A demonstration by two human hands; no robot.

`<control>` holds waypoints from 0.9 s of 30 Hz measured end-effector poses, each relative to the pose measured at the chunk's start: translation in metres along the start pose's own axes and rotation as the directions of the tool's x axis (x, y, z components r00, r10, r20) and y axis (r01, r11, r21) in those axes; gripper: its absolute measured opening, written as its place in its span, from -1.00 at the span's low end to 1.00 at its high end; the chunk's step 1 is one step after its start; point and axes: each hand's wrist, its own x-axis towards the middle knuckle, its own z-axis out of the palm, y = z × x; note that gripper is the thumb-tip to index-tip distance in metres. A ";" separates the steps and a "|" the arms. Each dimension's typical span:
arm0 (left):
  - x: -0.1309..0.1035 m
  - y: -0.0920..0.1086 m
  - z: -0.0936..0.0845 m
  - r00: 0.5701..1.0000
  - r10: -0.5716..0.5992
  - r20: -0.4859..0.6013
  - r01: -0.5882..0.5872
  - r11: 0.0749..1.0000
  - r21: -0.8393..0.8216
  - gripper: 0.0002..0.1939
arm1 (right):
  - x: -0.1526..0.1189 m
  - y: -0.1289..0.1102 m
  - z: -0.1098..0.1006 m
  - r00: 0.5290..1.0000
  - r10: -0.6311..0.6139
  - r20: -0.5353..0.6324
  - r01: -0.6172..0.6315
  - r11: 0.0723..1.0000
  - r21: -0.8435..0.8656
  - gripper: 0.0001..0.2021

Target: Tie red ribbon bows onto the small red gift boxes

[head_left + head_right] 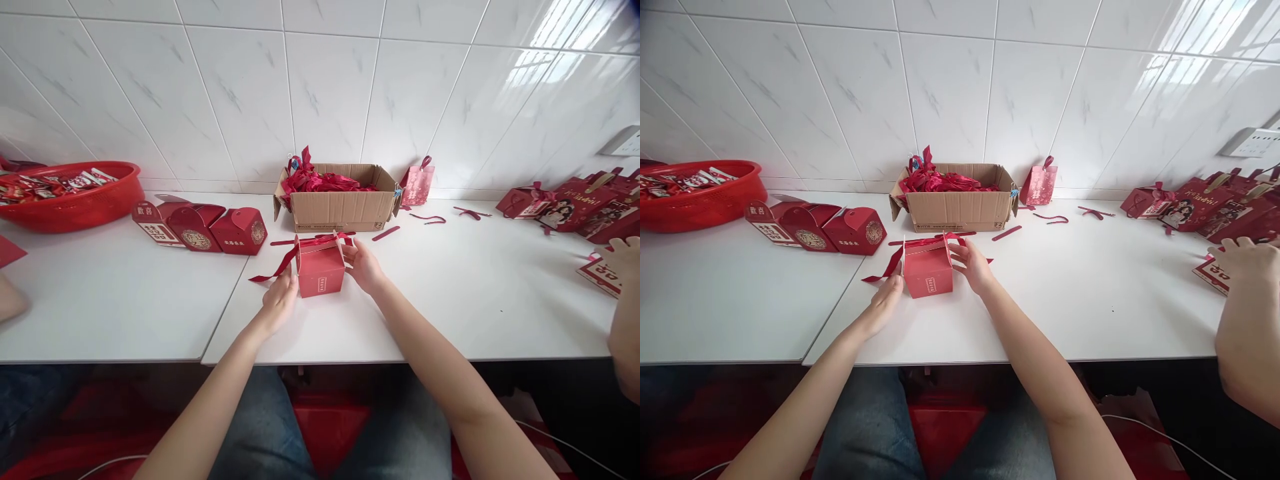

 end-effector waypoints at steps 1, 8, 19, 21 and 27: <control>0.003 -0.001 -0.002 0.997 -0.076 -0.029 0.073 0.993 -0.094 -0.42 | 0.000 0.000 0.001 1.000 -0.009 0.023 0.009 1.000 0.015 -0.56; 0.033 0.024 -0.029 0.979 -0.198 -0.049 0.153 0.871 -0.467 -0.49 | -0.002 -0.014 0.003 0.953 -0.269 -0.138 0.278 0.959 0.049 -0.66; 0.065 0.071 -0.057 0.985 0.013 -0.172 -0.050 0.976 -0.212 -0.53 | -0.017 -0.052 0.013 0.829 -0.528 -0.184 0.496 0.847 -0.191 -0.72; 0.068 0.079 -0.061 0.985 0.078 -0.157 -0.100 0.986 -0.135 -0.55 | -0.023 -0.060 0.020 0.813 -0.565 -0.140 0.531 0.818 -0.219 -0.73; 0.074 0.095 -0.060 0.990 0.103 -0.098 -0.110 0.992 -0.061 -0.62 | -0.041 -0.074 0.044 0.871 -0.489 -0.038 0.463 0.846 -0.265 -0.65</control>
